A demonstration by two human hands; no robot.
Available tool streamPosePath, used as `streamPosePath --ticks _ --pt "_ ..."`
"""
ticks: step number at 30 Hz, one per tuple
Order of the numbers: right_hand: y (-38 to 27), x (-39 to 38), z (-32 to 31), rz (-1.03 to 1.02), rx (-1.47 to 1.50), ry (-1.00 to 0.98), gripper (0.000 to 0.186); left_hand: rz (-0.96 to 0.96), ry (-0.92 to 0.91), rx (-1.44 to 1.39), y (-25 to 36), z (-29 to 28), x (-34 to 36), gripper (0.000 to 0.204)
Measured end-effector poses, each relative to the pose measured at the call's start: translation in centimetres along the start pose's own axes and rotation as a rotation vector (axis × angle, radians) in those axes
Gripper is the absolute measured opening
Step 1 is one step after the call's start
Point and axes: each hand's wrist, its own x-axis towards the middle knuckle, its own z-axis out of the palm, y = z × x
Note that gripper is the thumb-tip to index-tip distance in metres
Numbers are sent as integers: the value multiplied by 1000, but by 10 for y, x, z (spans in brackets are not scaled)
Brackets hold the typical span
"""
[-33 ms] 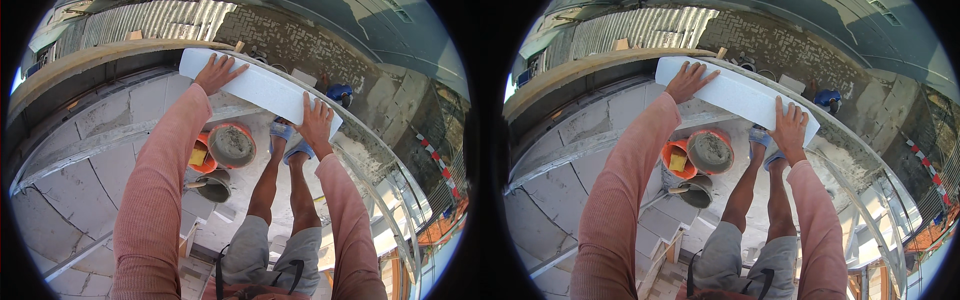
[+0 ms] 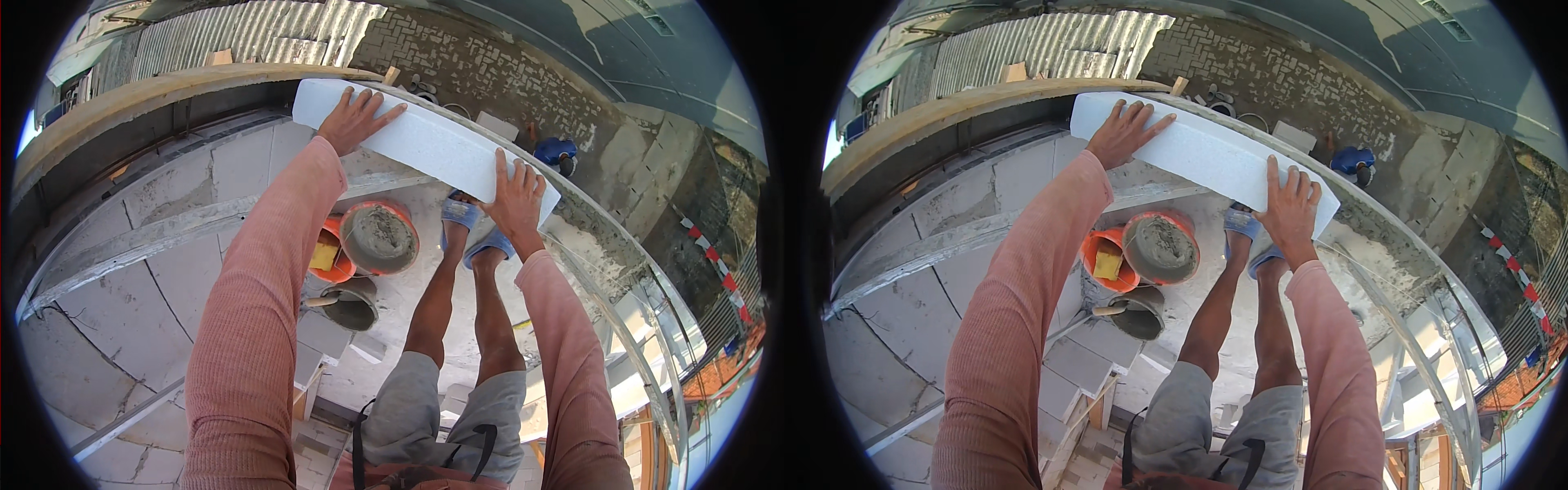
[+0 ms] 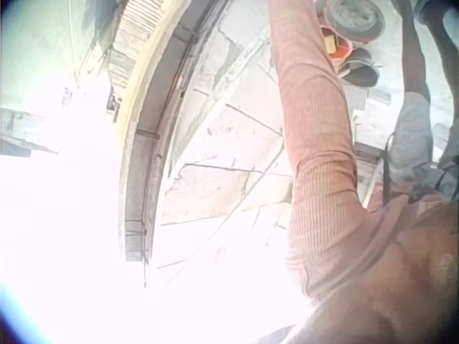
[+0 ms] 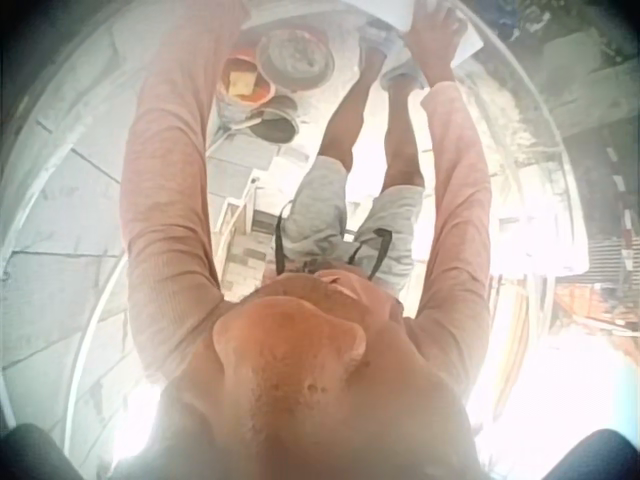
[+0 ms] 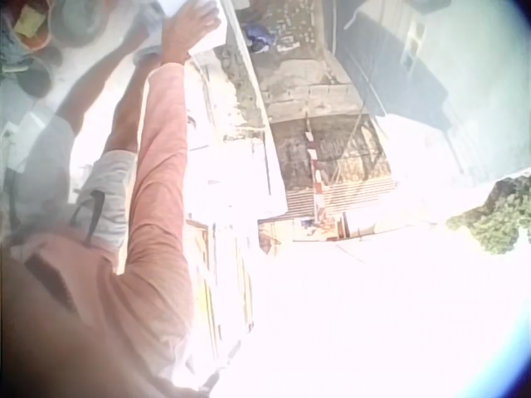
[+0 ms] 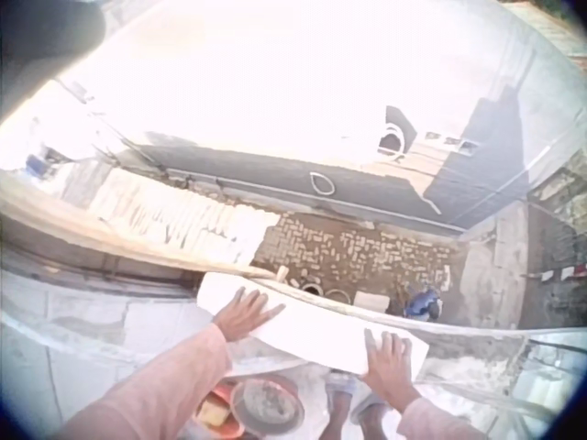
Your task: The person installs a white block by applying mortar, positioning it against a metal frame, and securing it with wire.
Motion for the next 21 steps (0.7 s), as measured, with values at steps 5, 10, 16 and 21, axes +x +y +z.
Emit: streamPosePath --ticks 5,10,16,21 --pt "0 6 5 -10 -8 20 123 -12 -9 -19 1 8 0 123" --pt "-6 9 9 -11 8 23 124 -9 69 6 -8 20 -4 129" --pt "-10 11 17 -21 -3 19 125 12 -9 -29 -12 18 -5 135" --pt "-8 15 22 -6 -29 -37 125 1 -89 -9 -4 20 4 120"
